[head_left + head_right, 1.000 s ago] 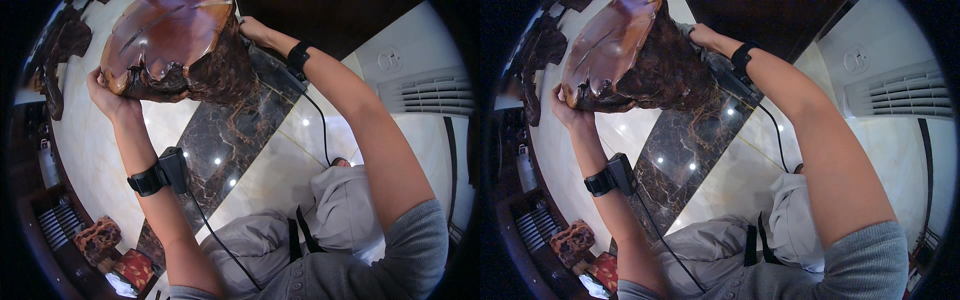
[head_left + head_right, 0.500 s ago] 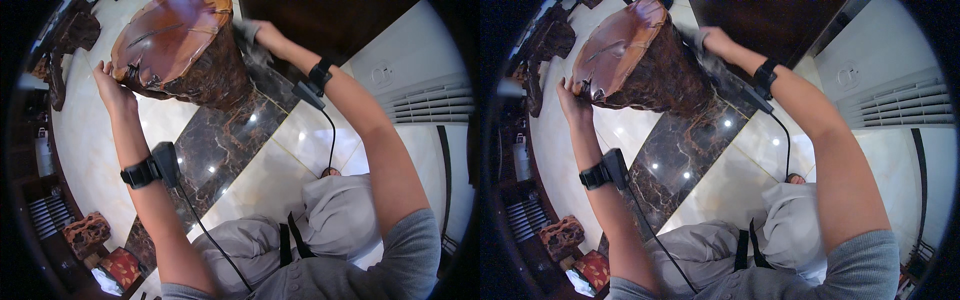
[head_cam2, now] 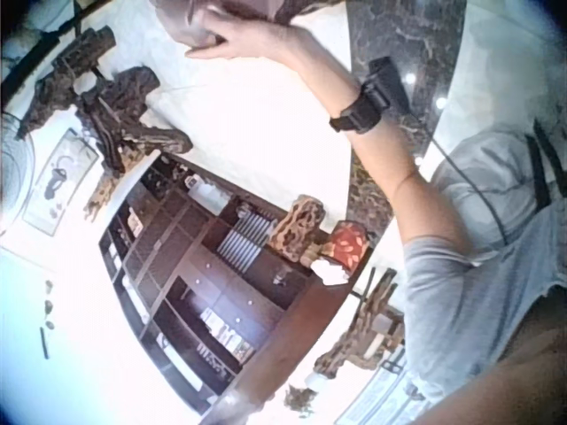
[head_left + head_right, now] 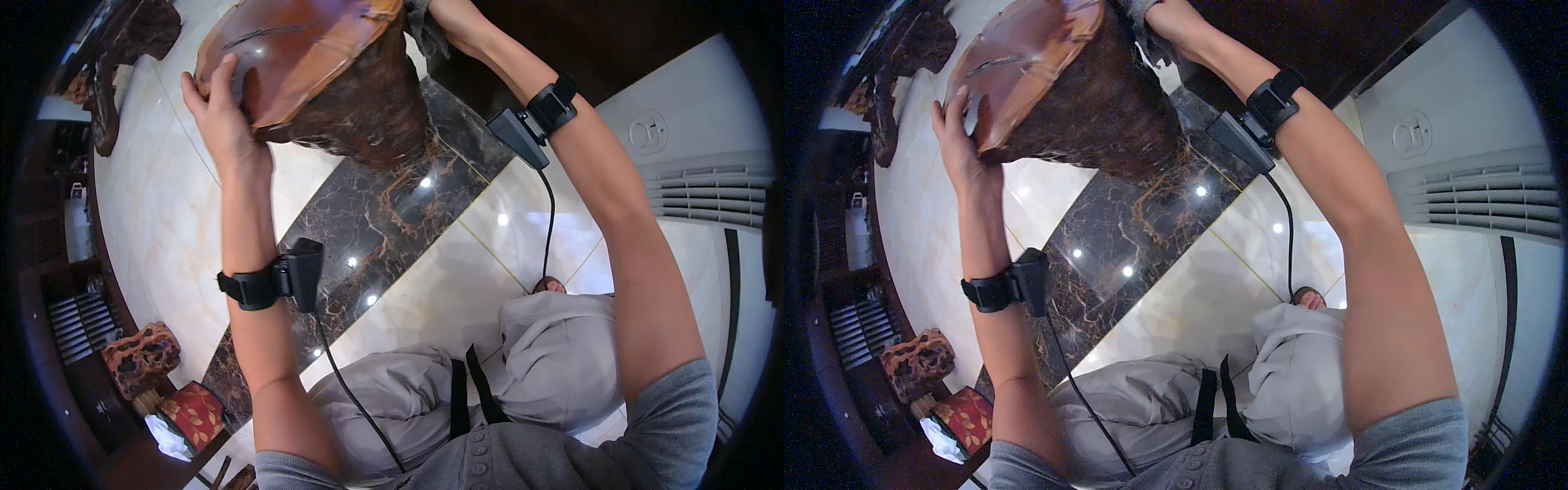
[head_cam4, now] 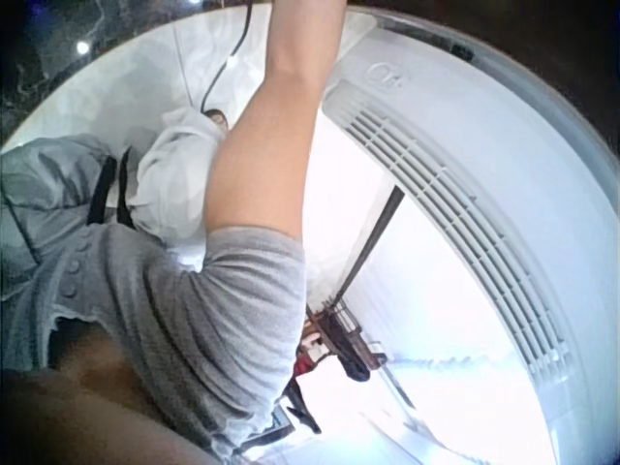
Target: Wiping and cleaning a decorative wooden sculpture or furniture piece with a cloth.
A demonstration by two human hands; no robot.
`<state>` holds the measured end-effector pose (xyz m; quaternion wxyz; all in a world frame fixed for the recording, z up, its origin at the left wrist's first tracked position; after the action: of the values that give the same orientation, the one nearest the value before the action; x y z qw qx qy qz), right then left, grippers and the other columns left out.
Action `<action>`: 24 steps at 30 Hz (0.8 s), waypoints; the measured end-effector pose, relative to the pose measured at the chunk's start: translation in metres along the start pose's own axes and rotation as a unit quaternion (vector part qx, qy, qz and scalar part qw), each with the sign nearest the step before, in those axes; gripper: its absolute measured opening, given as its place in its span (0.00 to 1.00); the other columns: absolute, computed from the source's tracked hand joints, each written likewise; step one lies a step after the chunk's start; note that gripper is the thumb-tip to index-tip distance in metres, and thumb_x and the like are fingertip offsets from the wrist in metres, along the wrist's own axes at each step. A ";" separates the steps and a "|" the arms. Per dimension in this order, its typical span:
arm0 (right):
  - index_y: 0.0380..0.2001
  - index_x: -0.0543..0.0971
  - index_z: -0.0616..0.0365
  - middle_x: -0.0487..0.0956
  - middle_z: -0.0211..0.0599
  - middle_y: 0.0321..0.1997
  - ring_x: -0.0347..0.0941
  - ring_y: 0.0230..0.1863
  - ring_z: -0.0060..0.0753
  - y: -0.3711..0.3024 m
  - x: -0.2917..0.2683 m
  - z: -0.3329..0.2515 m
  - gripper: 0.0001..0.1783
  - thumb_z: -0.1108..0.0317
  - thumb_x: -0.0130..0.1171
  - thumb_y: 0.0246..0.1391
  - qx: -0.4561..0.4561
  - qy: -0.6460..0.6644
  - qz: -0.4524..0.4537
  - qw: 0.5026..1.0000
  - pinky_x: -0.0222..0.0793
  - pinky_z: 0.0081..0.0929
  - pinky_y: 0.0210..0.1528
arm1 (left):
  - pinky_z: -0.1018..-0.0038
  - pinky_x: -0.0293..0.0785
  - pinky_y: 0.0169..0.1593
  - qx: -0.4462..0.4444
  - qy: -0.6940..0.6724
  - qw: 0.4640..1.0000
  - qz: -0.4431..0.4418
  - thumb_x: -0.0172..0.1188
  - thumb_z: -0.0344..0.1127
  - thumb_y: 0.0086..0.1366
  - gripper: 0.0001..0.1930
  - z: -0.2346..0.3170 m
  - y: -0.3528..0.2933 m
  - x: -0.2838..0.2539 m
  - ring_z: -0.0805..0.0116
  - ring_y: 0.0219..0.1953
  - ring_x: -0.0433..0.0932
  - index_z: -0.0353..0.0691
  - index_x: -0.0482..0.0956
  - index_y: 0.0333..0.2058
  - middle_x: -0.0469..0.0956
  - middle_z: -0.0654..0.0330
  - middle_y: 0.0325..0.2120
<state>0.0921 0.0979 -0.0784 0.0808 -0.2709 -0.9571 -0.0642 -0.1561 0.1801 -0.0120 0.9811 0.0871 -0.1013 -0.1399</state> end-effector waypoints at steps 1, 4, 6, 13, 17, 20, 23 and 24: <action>0.37 0.76 0.64 0.76 0.33 0.34 0.69 0.34 0.23 -0.001 -0.005 0.001 0.21 0.55 0.45 0.58 -0.009 -0.055 -0.002 0.998 0.65 0.21 0.37 | 0.69 0.67 0.49 -0.017 0.005 1.000 -0.025 0.61 0.39 0.52 0.44 -0.001 0.004 -0.001 0.60 0.50 0.68 0.42 0.41 0.61 0.57 0.56 0.54; 0.36 0.76 0.65 0.76 0.31 0.32 0.69 0.32 0.21 -0.013 0.007 -0.005 0.18 0.60 0.45 0.58 -0.046 0.029 -0.025 0.998 0.65 0.20 0.35 | 0.69 0.67 0.49 -0.012 0.049 0.995 -0.081 0.61 0.42 0.53 0.43 0.001 0.020 -0.014 0.58 0.51 0.66 0.42 0.42 0.61 0.54 0.54 0.56; 0.36 0.76 0.66 0.76 0.30 0.32 0.69 0.31 0.20 -0.021 0.010 -0.010 0.16 0.63 0.45 0.59 -0.066 0.072 -0.036 0.995 0.65 0.19 0.34 | 0.67 0.67 0.49 -0.010 0.064 0.993 -0.101 0.60 0.44 0.53 0.42 0.001 0.027 -0.021 0.58 0.52 0.66 0.43 0.44 0.61 0.52 0.54 0.58; 0.39 0.76 0.60 0.75 0.30 0.26 0.64 0.28 0.19 -0.034 -0.006 -0.009 0.15 0.61 0.50 0.53 -0.104 -0.178 0.007 0.979 0.63 0.21 0.32 | 0.70 0.65 0.50 -0.055 0.062 0.991 -0.109 0.61 0.43 0.53 0.42 0.004 0.030 -0.033 0.60 0.53 0.65 0.41 0.46 0.61 0.52 0.51 0.58; 0.41 0.76 0.57 0.76 0.32 0.25 0.66 0.27 0.20 -0.040 -0.001 0.007 0.16 0.61 0.50 0.53 -0.105 -0.125 -0.006 0.987 0.65 0.22 0.32 | 0.77 0.67 0.50 -0.022 0.168 0.980 -0.102 0.57 0.43 0.57 0.32 0.000 0.046 -0.038 0.69 0.49 0.69 0.33 0.57 0.55 0.64 0.55 0.51; 0.52 0.66 0.57 0.76 0.46 0.30 0.72 0.29 0.30 -0.052 0.003 0.030 0.26 0.71 0.45 0.45 0.000 -0.186 -0.032 0.982 0.67 0.27 0.34 | 0.76 0.67 0.50 -0.188 0.031 0.979 -0.075 0.56 0.48 0.56 0.29 -0.003 0.044 -0.030 0.67 0.47 0.71 0.33 0.64 0.50 0.67 0.53 0.48; 0.52 0.61 0.64 0.73 0.59 0.39 0.72 0.40 0.51 -0.040 0.002 0.081 0.30 0.73 0.44 0.40 0.005 -0.258 -0.021 0.966 0.66 0.36 0.43 | 0.73 0.68 0.49 -0.168 0.080 0.982 -0.034 0.53 0.54 0.56 0.29 0.003 0.034 -0.026 0.65 0.45 0.71 0.36 0.66 0.48 0.69 0.52 0.45; 0.53 0.59 0.64 0.71 0.61 0.43 0.68 0.46 0.54 -0.046 0.004 0.087 0.30 0.73 0.44 0.41 -0.022 -0.273 -0.012 0.962 0.63 0.39 0.47 | 0.72 0.68 0.49 -0.160 0.093 0.983 -0.015 0.52 0.55 0.56 0.30 0.005 0.034 -0.028 0.64 0.45 0.71 0.37 0.66 0.48 0.69 0.52 0.45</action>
<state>0.0539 0.0758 -0.1659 -0.1908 -0.2686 -0.9441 -0.0099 -0.1746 0.2193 -0.0054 0.9853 -0.0567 0.0158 -0.1607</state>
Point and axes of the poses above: each hand's wrist, its own y-axis towards the middle knuckle, its own x-axis out of the palm, z = x × y, the point moved 7 cm from there along y, towards the middle knuckle
